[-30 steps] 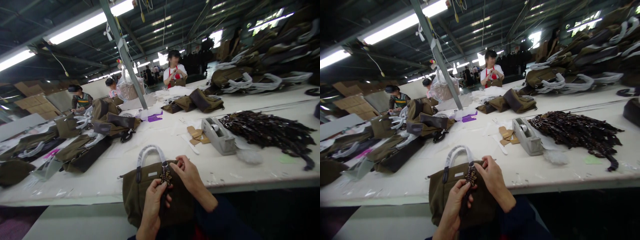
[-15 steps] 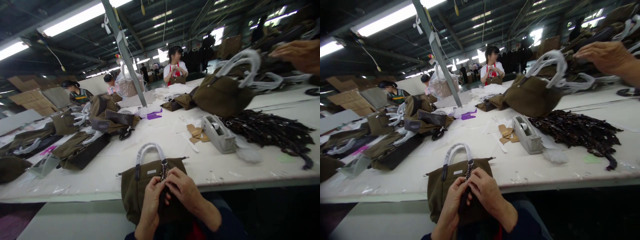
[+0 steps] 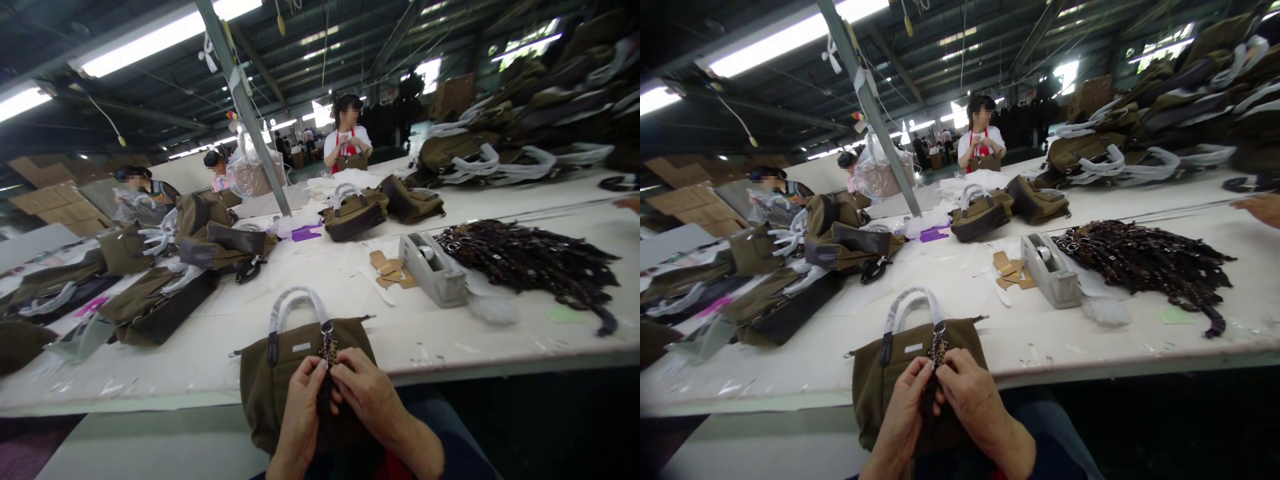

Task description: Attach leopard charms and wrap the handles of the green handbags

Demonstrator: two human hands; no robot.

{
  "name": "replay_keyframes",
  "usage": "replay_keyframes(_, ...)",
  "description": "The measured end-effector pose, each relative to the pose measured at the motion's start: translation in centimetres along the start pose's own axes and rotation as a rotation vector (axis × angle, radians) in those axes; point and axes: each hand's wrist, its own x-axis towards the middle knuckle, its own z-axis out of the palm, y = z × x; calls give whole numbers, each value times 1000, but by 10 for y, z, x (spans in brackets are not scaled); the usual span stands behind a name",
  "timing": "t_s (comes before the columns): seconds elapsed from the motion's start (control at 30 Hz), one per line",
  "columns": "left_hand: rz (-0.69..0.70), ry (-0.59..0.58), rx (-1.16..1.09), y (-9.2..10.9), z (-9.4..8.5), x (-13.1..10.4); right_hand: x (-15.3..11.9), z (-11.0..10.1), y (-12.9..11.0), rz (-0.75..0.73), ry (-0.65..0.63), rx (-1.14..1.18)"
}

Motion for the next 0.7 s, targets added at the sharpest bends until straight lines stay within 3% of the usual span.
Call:
replay_keyframes(0.4,28,5,88,-7,-1,5,-4,8,4,0,-65,-82)
replay_keyframes(0.57,39,28,82,-10,-2,10,12,-16,2,36,-184,22)
replay_keyframes(0.7,9,13,41,-13,-5,15,54,-40,1,83,-184,94)
